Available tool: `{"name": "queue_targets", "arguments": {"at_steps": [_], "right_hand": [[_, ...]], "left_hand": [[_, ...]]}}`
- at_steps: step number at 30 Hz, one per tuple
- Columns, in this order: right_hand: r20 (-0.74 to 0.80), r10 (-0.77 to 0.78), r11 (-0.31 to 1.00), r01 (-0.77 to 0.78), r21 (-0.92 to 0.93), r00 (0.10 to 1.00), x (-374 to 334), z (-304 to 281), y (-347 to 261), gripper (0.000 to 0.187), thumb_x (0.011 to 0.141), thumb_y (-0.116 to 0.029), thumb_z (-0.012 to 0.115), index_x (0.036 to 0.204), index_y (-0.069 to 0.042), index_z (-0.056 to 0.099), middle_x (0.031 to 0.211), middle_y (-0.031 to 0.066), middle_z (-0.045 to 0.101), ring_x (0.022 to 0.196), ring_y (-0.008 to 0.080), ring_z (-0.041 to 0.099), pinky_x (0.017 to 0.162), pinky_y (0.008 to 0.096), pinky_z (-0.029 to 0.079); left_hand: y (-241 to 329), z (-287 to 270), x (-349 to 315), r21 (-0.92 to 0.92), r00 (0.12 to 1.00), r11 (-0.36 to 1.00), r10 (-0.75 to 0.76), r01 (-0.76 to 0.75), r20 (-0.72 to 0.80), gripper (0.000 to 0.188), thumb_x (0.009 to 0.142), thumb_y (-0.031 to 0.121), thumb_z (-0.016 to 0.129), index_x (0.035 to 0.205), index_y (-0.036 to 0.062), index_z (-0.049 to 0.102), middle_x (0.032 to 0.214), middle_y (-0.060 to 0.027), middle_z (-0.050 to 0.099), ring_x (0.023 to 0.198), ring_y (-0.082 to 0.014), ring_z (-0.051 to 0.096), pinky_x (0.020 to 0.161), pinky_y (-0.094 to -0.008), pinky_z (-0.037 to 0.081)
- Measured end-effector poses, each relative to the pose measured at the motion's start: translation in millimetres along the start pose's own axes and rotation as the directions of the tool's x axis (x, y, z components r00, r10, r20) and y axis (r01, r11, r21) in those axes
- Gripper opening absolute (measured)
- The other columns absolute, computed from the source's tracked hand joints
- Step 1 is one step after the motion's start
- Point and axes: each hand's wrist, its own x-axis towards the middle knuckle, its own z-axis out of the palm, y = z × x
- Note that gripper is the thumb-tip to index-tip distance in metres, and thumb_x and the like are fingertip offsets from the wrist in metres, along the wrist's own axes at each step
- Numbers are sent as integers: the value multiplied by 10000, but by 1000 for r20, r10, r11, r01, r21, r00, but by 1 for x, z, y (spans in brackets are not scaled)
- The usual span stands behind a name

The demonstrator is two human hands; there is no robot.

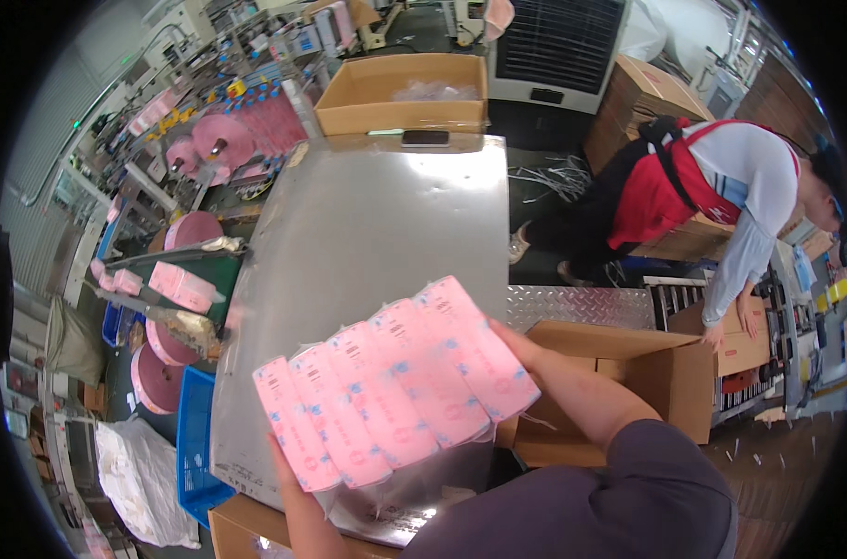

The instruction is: The person organizes pink-packaged items on a worktable and packs them into cardboard boxes, then slides the filled boxes onto a conveyor system.

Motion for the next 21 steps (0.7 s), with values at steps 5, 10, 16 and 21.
{"name": "queue_targets", "arguments": {"at_steps": [5, 10, 16, 21], "right_hand": [[179, -54, 990, 30, 134, 982, 38, -55, 12, 574, 1000, -525, 460, 1392, -111, 532, 1328, 91, 610, 1156, 213, 611, 974, 405, 502], [190, -145, 962, 94, 256, 971, -34, -68, 7, 557, 1012, -493, 452, 1398, -98, 524, 1359, 93, 590, 1195, 213, 587, 1006, 393, 481], [143, -587, 803, 596, -25, 797, -244, -118, -54, 572, 985, -491, 481, 1383, -83, 531, 1300, 124, 616, 1170, 232, 597, 989, 398, 482], [-20, -608, 685, 512, -518, 794, -385, -187, -57, 578, 967, -482, 480, 1369, -70, 533, 1234, 147, 640, 1128, 259, 616, 952, 421, 488]], "left_hand": [[-51, 10, 2, -47, 982, 982, -184, 186, 31, 554, 1029, 454, 411, 1344, 18, 546, 1420, -189, 488, 1314, -264, 430, 1041, -426, 409], [-28, 34, -49, 76, 934, 965, -264, 253, 240, 566, 1029, 461, 407, 1360, 19, 532, 1402, -181, 507, 1254, -252, 473, 1005, -413, 429], [5, 175, -105, 275, 628, 928, -373, 252, 683, 582, 1028, 469, 401, 1379, 19, 516, 1380, -172, 530, 1181, -237, 524, 963, -397, 454], [-46, 288, -178, 625, 220, 770, -636, 127, 740, 595, 1028, 476, 397, 1395, 19, 502, 1363, -164, 550, 1121, -224, 566, 927, -383, 474]]}}
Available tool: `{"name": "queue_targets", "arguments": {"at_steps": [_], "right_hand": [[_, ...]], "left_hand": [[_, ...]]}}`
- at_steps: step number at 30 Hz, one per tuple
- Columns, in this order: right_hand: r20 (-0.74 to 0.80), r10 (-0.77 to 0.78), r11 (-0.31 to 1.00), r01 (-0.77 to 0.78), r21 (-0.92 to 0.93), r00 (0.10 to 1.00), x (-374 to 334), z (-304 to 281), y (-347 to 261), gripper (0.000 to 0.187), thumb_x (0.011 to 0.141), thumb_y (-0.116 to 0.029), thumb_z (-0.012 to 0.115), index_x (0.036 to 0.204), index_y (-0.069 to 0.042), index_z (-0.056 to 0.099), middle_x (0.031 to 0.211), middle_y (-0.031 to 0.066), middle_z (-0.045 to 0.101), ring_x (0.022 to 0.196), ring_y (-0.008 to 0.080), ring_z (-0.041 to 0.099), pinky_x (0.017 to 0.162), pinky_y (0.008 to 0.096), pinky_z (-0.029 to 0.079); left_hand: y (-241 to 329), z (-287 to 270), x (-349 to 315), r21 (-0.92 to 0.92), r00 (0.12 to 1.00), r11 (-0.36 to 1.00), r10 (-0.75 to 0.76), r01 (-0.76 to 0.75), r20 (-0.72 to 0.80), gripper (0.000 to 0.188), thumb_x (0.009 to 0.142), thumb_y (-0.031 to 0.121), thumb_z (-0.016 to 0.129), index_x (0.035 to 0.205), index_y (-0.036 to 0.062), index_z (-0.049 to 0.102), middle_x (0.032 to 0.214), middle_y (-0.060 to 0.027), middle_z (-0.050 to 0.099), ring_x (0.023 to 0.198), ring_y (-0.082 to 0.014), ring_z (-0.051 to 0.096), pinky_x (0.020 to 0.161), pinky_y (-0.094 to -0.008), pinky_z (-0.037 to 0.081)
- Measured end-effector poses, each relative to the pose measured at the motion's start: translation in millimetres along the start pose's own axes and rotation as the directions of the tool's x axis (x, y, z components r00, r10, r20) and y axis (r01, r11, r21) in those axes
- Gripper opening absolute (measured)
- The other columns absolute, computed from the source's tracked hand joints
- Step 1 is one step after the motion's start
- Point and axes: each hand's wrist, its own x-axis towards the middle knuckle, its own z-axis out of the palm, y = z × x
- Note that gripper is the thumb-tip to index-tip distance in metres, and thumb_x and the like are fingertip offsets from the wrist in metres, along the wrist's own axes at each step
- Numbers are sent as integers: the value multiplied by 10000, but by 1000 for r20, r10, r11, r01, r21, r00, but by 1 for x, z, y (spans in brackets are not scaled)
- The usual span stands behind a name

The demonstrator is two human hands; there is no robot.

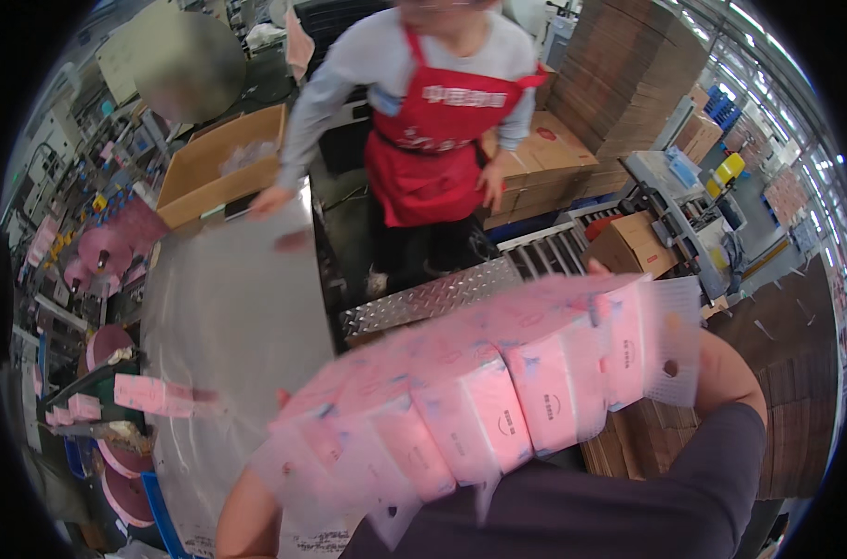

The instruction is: The person organizes pink-packaged items on a worktable and packs them into cardboard boxes, then slides the filled boxes onto a conveyor system.

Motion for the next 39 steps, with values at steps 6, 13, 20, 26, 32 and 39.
{"name": "queue_targets", "arguments": {"at_steps": [6, 13, 20, 26, 32, 39], "right_hand": [[-137, 318, 821, -344, -455, 938, 22, -99, 159, 586, 946, -472, 479, 1353, -55, 535, 1155, 174, 669, 1078, 292, 639, 909, 448, 496], [-216, 355, 202, -300, -932, 910, 52, -85, 342, 704, 912, -518, 510, 1425, -41, 438, 1310, 262, 558, 1246, 448, 508, 999, 516, 447], [157, 313, 99, 132, -986, 937, 53, -63, 267, 901, 822, -655, 583, 1521, -147, 327, 1558, 204, 293, 1409, 464, 288, 1123, 659, 208], [491, 286, 290, 413, -863, 823, 70, -63, 340, 955, 725, -442, 775, 1535, -272, 299, 1638, 126, 77, 1477, 438, 124, 1105, 725, 153], [411, 390, 64, 421, -905, 824, 56, -19, 354, 759, 861, -304, 667, 1490, -499, 289, 1653, -19, 69, 1501, 415, 26, 1124, 727, 77], [424, 457, 54, 451, -891, 782, 61, -15, 382, 790, 848, -420, 646, 1535, -397, 257, 1657, -25, 46, 1500, 418, 1, 1095, 759, 56]], "left_hand": [[-35, 49, 98, 675, 940, 708, -336, 208, 63, 611, 1028, 484, 391, 1414, 19, 485, 1341, -154, 573, 1049, -209, 617, 885, -367, 498], [-61, 144, 81, 870, 832, 105, -257, -483, 492, 664, 736, 506, 753, 1223, 84, 593, 1169, -201, 648, 1108, -346, 610, 921, -444, 489], [-58, 153, 97, 931, 915, 59, -174, -359, 364, 605, 745, 498, 740, 1187, 116, 581, 866, -123, 712, 807, -357, 687, 684, -481, 539], [-82, 144, 103, 871, 868, -28, -104, -491, 486, 989, 745, 380, 775, 1550, 219, 225, 1617, -103, 172, 1426, -399, 270, 1144, -550, 257], [-201, 172, 59, 926, 855, -42, -403, -375, 328, 948, 863, 524, 593, 1584, 212, 63, 1645, -121, -59, 1490, -420, -118, 1155, -649, 27], [-169, 156, 59, 923, 816, 377, -505, -84, 281, 860, 903, 554, 560, 1570, 171, 174, 1628, -182, 108, 1505, -374, 80, 1187, -544, 143]]}}
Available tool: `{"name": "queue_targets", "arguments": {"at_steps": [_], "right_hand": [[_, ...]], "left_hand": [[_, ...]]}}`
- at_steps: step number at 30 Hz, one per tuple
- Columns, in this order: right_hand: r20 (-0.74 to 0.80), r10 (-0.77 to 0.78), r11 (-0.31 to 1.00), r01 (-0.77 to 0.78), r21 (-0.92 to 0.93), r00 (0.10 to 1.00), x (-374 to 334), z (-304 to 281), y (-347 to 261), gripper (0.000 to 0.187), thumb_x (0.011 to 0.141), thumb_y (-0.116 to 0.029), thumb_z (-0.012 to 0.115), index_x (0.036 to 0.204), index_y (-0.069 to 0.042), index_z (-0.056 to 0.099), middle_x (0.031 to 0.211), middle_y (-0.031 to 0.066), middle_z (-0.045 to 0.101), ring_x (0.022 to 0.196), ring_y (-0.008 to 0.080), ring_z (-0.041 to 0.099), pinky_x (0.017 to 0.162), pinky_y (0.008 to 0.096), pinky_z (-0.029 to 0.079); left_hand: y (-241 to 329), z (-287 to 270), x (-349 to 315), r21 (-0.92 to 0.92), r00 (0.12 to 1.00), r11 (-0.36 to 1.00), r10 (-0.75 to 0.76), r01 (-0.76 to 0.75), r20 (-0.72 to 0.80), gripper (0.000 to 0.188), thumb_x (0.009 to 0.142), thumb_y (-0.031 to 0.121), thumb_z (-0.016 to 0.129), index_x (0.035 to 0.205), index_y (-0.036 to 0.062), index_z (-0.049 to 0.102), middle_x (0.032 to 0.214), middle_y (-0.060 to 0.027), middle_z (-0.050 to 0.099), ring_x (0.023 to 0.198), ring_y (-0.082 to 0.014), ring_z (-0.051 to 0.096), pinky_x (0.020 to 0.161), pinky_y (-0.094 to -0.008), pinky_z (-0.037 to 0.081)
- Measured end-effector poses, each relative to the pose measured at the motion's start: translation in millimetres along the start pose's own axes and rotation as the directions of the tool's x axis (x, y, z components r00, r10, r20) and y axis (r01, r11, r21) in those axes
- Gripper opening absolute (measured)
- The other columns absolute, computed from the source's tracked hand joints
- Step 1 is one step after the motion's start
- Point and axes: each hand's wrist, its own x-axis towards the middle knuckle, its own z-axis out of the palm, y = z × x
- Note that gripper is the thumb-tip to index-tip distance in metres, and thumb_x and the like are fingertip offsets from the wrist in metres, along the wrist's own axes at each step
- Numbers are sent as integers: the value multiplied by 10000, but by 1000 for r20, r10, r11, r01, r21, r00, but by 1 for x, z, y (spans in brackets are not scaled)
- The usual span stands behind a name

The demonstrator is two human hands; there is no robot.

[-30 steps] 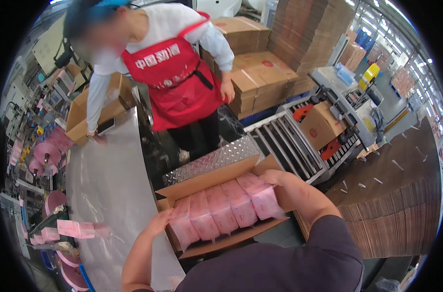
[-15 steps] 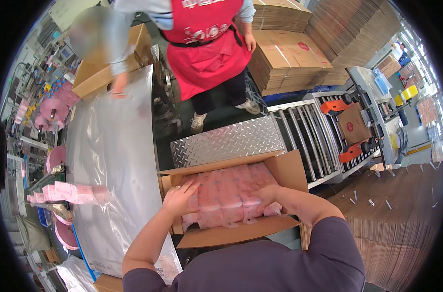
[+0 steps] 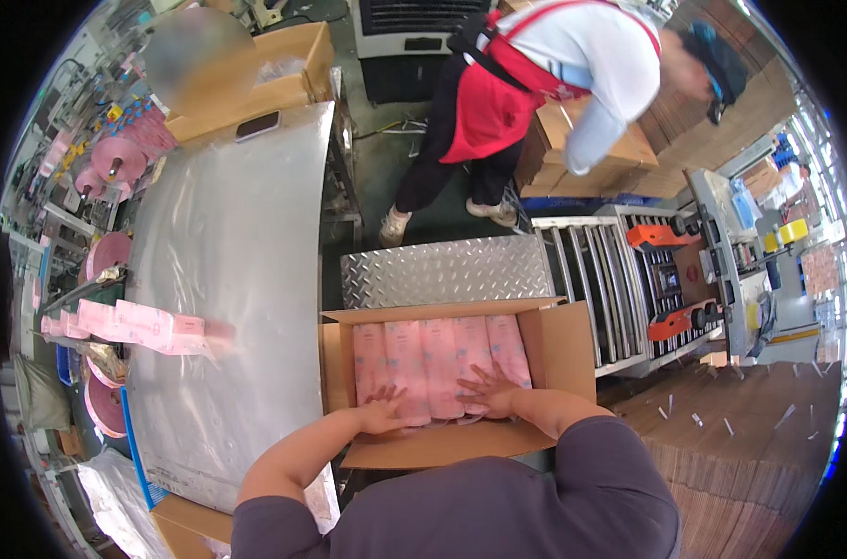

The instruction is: The person organizes pink-packaged items on a worktable and packs them into cardboard boxes, then slides the filled boxes onto a conveyor system.

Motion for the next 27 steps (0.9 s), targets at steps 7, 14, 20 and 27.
{"name": "queue_targets", "arguments": {"at_steps": [7, 14, 20, 27], "right_hand": [[55, 115, 980, -122, 158, 992, 14, -55, -28, 795, 848, -414, 648, 1537, -277, 276, 1628, 84, 140, 1500, 381, 67, 1111, 723, 130], [-670, -46, 915, 301, 270, 741, 85, -215, -107, 614, 861, -245, 663, 1419, -89, 458, 1439, 175, 452, 1314, 395, 430, 1105, 495, 357], [-779, 52, 983, 104, 149, 625, 150, -338, -207, 726, 912, -430, 608, 1513, -132, 329, 1571, 189, 269, 1413, 467, 278, 1127, 523, 321], [-583, 171, 983, -180, 44, 794, 185, -363, -269, 761, 925, -531, 506, 1559, -219, 225, 1642, 118, 61, 1469, 501, 36, 1106, 691, 214]], "left_hand": [[-67, -162, -169, 43, 322, 998, 58, -53, -945, 558, 925, 331, 649, 1386, 56, 499, 1381, -191, 543, 1294, -388, 493, 1088, -434, 391], [-198, -230, -267, -296, 235, 739, -521, 606, -821, 648, 914, 592, 527, 1438, 216, 465, 1618, -187, 109, 1480, -466, 13, 1052, -792, 60], [-120, -160, -227, 108, 420, 989, 55, 103, -906, 683, 913, 514, 553, 1499, 211, 376, 1619, -177, 131, 1474, -483, 57, 1074, -761, 73], [-234, -287, -313, -425, -156, 706, -415, 567, -896, 728, 937, 597, 467, 1520, 182, 333, 1608, -191, 167, 1487, -449, 12, 1112, -714, 53]]}}
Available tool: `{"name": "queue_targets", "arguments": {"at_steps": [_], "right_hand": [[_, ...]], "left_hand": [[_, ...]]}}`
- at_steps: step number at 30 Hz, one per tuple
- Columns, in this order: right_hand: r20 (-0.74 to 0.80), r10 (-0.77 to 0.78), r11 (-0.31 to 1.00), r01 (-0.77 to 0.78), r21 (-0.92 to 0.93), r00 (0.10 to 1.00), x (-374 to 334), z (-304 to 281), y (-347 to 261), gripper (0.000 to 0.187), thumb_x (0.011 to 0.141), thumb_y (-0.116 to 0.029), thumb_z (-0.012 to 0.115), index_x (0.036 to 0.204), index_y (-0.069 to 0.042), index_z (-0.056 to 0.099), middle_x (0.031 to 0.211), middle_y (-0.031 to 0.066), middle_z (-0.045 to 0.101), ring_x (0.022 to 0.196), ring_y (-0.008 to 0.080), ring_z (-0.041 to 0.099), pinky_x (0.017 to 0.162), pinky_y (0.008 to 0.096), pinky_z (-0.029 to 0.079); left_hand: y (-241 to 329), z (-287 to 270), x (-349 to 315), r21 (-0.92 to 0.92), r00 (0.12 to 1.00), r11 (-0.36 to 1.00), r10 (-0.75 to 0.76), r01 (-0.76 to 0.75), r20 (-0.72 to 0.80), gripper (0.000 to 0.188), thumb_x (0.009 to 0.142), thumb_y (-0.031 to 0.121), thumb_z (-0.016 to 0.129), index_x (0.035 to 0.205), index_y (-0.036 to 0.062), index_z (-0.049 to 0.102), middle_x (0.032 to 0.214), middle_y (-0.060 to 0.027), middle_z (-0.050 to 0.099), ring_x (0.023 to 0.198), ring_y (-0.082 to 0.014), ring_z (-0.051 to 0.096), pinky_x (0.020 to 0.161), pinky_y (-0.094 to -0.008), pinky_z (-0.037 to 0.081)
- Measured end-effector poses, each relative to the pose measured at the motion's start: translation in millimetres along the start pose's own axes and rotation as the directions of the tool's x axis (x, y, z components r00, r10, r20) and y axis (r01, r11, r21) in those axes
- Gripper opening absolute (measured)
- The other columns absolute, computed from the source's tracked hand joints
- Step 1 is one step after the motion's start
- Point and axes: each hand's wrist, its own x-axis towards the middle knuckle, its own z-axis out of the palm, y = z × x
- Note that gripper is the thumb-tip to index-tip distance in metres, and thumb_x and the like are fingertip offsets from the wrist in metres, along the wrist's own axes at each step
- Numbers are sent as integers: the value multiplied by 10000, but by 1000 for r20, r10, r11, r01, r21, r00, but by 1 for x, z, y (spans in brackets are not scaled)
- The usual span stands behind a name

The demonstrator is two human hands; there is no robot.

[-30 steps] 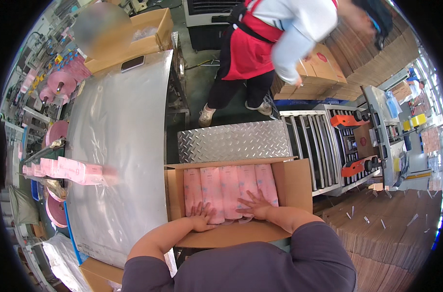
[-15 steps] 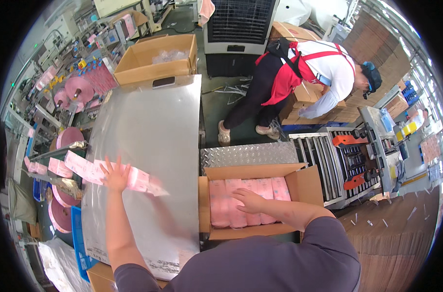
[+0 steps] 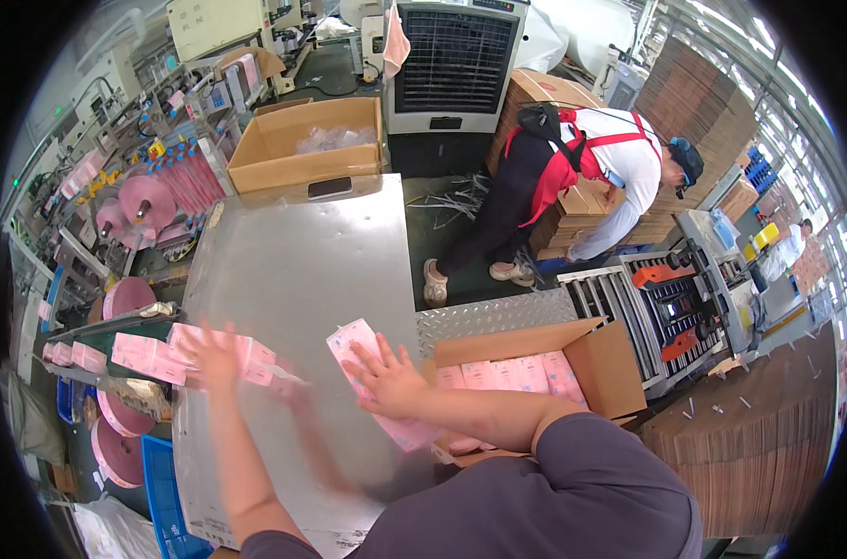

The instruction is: The person organizes pink-packaged items on a worktable and packs them into cardboard boxes, then slides the filled boxes onto a conveyor system.

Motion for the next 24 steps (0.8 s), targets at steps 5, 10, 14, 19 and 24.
{"name": "queue_targets", "arguments": {"at_steps": [5, 10, 14, 19, 24], "right_hand": [[-69, -40, 999, 39, -23, 997, 27, 1, -10, 738, 925, -540, 496, 1553, -250, 237, 1640, 99, 86, 1465, 501, 56, 1115, 671, 221], [-85, 24, 1000, -25, -10, 996, 41, 7, 7, 754, 916, -613, 468, 1554, -280, 244, 1641, 105, 96, 1471, 487, 66, 1115, 690, 174], [-51, 4, 996, -9, -86, 999, 30, 4, -15, 753, 914, -647, 449, 1556, -319, 233, 1637, 158, 80, 1483, 463, 47, 1102, 713, 131], [46, 44, 997, -41, -65, 998, 26, -8, -16, 732, 925, -641, 439, 1554, -324, 237, 1633, 178, 73, 1502, 405, 32, 1118, 688, 119], [-61, -18, 998, 14, -59, 998, 37, -1, -20, 696, 924, -632, 454, 1533, -337, 290, 1624, 178, 115, 1496, 410, 66, 1104, 691, 159]], "left_hand": [[-120, 76, 54, -146, 976, 985, 115, -88, 186, 692, 933, 551, 520, 1471, 133, 396, 1575, -213, 227, 1473, -449, 85, 1143, -673, 87], [-22, 77, -50, -407, 682, 588, 720, -699, -132, 614, 861, 357, 673, 1353, 42, 485, 1419, -205, 416, 1417, -464, 256, 1156, -654, 122], [26, 54, -139, -658, 755, 497, 634, -565, -168, 756, 890, 390, 634, 1518, 111, 319, 1568, -251, 184, 1461, -499, 76, 1124, -704, 82], [-29, 28, -25, -216, 954, 940, 221, -264, -204, 763, 909, 576, 551, 1542, 236, 293, 1618, -205, 83, 1469, -503, 27, 1068, -769, 79], [-123, 38, 60, -95, 990, 995, 12, 2, 137, 657, 903, 570, 570, 1452, 236, 430, 1583, -242, 172, 1464, -497, 59, 1108, -721, 108]]}}
